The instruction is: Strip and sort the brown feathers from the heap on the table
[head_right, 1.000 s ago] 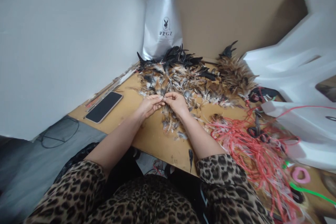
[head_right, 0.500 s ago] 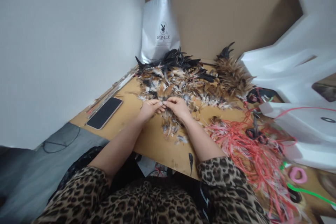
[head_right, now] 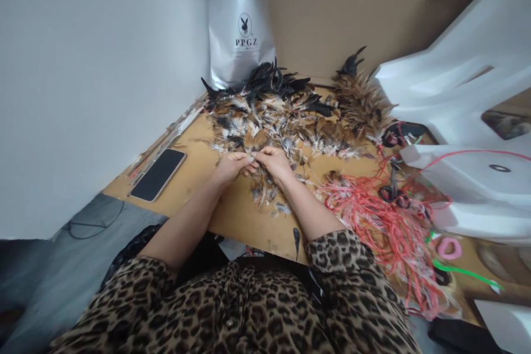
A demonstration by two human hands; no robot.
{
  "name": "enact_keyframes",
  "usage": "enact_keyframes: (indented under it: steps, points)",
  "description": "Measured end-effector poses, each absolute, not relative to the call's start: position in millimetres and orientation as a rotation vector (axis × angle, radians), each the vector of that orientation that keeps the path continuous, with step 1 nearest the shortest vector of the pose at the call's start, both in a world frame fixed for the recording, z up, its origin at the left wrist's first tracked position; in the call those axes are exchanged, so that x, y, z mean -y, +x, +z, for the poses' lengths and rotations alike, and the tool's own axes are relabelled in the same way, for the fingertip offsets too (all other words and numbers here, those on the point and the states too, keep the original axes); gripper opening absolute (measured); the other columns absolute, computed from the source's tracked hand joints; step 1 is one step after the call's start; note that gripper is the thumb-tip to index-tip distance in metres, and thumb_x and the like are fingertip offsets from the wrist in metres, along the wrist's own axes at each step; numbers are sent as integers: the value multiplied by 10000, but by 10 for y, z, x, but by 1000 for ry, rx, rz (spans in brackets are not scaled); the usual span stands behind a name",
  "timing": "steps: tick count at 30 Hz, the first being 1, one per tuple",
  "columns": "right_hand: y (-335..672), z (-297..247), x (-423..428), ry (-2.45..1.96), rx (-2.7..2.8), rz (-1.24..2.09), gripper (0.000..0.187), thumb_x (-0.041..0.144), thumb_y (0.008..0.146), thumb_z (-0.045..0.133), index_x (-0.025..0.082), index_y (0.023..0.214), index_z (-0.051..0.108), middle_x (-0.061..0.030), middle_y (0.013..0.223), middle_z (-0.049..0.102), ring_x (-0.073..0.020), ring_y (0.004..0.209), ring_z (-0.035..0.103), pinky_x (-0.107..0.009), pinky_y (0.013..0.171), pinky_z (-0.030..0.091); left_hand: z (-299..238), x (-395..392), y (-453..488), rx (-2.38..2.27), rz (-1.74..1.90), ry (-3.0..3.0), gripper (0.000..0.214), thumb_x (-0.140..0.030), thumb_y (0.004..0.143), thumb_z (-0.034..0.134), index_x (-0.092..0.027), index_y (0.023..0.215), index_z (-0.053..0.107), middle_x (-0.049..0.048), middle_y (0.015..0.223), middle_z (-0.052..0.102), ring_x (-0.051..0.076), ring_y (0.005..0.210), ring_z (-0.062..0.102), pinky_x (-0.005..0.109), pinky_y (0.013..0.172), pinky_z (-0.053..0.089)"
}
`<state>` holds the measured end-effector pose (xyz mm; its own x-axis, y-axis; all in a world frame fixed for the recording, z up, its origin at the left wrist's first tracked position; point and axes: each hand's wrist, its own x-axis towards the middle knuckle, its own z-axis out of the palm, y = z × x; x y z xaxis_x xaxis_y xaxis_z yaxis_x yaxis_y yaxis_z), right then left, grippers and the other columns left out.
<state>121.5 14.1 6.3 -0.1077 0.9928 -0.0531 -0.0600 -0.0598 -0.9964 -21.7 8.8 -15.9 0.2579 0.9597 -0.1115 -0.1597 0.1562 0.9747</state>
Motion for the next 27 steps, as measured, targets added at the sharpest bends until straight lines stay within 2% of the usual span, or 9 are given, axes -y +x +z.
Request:
enact_keyframes:
  steps: [3,7,11,15,18,21,24,27]
  points:
    - [1206,77,-130,-1121,1318,1265,312,415,605,679,150,757,617,21,602,565,-78,509,448,-226,530,365,-170,-115,-256,-892,1109,942,225,-308,670,682,-112,779,662,76,755,687,96,581,620,171,505,430]
    - [1217,141,-80,-1123,1757,754,377,400,703,615,161,995,610,-41,799,600,-130,655,518,-276,661,424,-166,-132,-306,-739,1160,706,140,-207,721,640,-114,824,651,73,843,691,85,689,634,159,599,450]
    - [1213,214,-18,-1204,2153,183,357,364,780,546,170,1077,579,-107,924,606,-223,869,533,-342,791,387,-148,-101,-294,-675,1092,636,132,-162,753,599,-124,871,644,74,873,689,95,730,632,205,695,465]
    - [1190,238,13,-1289,2268,-78,338,364,802,516,169,1074,567,-114,926,613,-253,914,520,-347,800,345,-119,-51,-251,-643,1049,622,110,-162,755,597,-134,849,646,74,889,685,120,793,634,275,806,457]
    - [1180,240,26,-1304,2263,-151,317,369,809,508,171,1046,575,-103,895,618,-248,885,528,-345,790,336,-114,-32,-242,-623,1031,633,101,-175,748,608,-134,829,651,70,872,685,122,783,635,292,823,453]
    - [1197,245,26,-1296,2229,-115,320,381,803,516,169,1032,588,-99,881,625,-241,872,539,-348,786,346,-125,-45,-261,-619,1028,680,116,-178,744,612,-120,836,653,72,851,685,120,766,635,263,776,464]
    - [1270,240,-10,-1251,2106,103,334,376,781,547,171,1040,598,-82,865,638,-204,809,558,-319,749,388,-136,-91,-304,-642,1111,681,111,-177,752,603,-115,835,645,69,898,682,108,780,634,219,731,463]
    - [1380,206,-66,-1259,1941,374,250,344,765,555,164,908,655,-58,812,658,-162,712,569,-280,688,418,-136,-148,-356,-694,1226,609,91,-180,770,583,-130,830,630,59,906,682,103,796,637,190,686,455]
